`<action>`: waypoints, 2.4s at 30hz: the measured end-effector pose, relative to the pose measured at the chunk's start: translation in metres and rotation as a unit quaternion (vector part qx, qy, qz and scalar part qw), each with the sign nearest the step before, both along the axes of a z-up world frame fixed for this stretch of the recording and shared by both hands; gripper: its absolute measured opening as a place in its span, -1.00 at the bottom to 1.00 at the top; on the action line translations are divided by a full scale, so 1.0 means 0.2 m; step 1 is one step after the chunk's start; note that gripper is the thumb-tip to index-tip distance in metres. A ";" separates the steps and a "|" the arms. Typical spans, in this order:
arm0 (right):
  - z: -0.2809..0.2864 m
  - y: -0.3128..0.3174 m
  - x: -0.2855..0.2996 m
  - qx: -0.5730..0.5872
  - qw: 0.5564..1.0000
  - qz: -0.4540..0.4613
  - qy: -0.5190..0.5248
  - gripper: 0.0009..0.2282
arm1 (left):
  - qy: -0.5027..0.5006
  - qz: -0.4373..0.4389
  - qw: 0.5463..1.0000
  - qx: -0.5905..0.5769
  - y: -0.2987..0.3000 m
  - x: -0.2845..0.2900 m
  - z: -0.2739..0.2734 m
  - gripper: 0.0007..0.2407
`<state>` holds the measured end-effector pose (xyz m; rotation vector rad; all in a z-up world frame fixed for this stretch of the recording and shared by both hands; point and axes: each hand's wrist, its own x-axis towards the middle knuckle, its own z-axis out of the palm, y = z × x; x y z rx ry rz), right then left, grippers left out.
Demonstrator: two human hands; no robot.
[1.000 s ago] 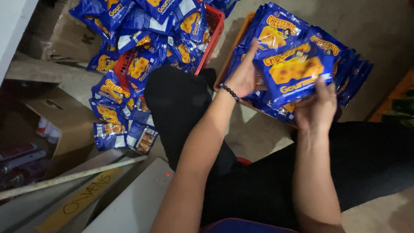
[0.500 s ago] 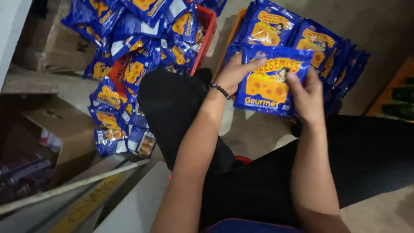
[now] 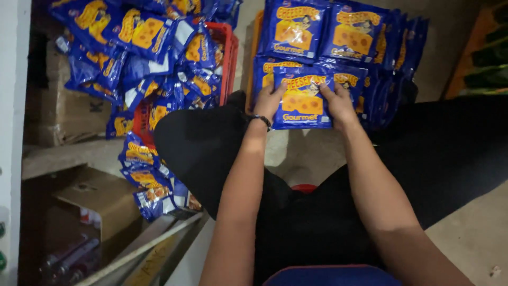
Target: Organizing and stacking snack bags from a crate onto a floor pile.
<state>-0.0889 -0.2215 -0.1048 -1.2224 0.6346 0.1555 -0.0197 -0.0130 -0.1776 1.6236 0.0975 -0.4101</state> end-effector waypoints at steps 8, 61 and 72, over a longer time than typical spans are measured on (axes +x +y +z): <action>-0.25 0.14 -0.08 -0.208 0.969 0.089 -0.103 -0.57 | -0.092 0.035 0.906 0.412 -0.05 -0.05 0.59 -0.64; 0.09 -0.91 0.42 -0.215 0.973 -0.041 -0.072 -0.74 | -0.221 0.009 0.965 0.144 -0.96 0.62 0.29 -0.76; -0.19 -0.91 0.51 -0.366 0.925 -0.090 -0.052 -0.78 | -0.151 0.022 0.966 0.210 -1.06 0.73 -0.08 -0.78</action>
